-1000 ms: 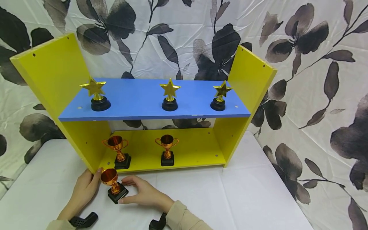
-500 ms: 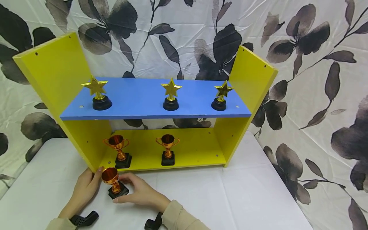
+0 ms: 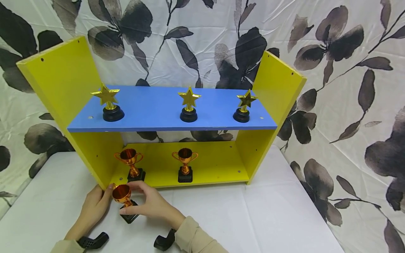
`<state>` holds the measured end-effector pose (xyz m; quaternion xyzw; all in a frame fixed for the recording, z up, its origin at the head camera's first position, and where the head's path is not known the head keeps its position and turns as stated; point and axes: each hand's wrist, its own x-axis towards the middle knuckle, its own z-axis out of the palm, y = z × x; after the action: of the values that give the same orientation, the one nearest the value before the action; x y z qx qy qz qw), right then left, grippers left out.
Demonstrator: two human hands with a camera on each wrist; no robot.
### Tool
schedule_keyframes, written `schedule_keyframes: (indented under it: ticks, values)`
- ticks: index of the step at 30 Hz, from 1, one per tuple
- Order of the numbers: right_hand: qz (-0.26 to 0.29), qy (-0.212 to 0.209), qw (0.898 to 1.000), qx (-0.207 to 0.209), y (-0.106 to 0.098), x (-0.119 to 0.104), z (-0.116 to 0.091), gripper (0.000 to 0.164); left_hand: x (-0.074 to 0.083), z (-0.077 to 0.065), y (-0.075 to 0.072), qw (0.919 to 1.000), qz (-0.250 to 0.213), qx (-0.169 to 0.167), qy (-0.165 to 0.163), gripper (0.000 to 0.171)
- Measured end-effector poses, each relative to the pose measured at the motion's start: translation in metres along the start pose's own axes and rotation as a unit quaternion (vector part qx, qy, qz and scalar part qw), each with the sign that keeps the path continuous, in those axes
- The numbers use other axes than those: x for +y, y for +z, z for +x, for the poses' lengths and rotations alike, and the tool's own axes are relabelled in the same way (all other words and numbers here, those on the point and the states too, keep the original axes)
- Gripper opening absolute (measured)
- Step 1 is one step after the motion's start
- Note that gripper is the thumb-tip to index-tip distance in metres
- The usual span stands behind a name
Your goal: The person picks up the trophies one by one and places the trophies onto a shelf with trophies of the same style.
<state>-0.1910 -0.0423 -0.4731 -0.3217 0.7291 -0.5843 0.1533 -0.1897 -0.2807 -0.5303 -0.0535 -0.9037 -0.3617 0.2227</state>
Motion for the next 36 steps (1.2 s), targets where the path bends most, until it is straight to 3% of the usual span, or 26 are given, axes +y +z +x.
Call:
schedule_keyframes:
  ticks: [13,19,36]
  values:
    - [0.051,-0.070,0.996,-0.005,-0.004,-0.019,0.011,0.059,-0.001,-0.001,-0.001,1.0000,-0.002,0.005,0.005,0.031]
    - [0.053,-0.066,0.996,0.007,-0.003,-0.024,0.011,0.047,0.001,0.000,-0.001,1.0000,-0.007,0.002,-0.001,0.031]
    - [0.022,-0.067,0.996,0.064,0.004,-0.024,0.006,0.040,0.000,0.000,0.000,1.0000,0.000,0.006,0.004,0.029]
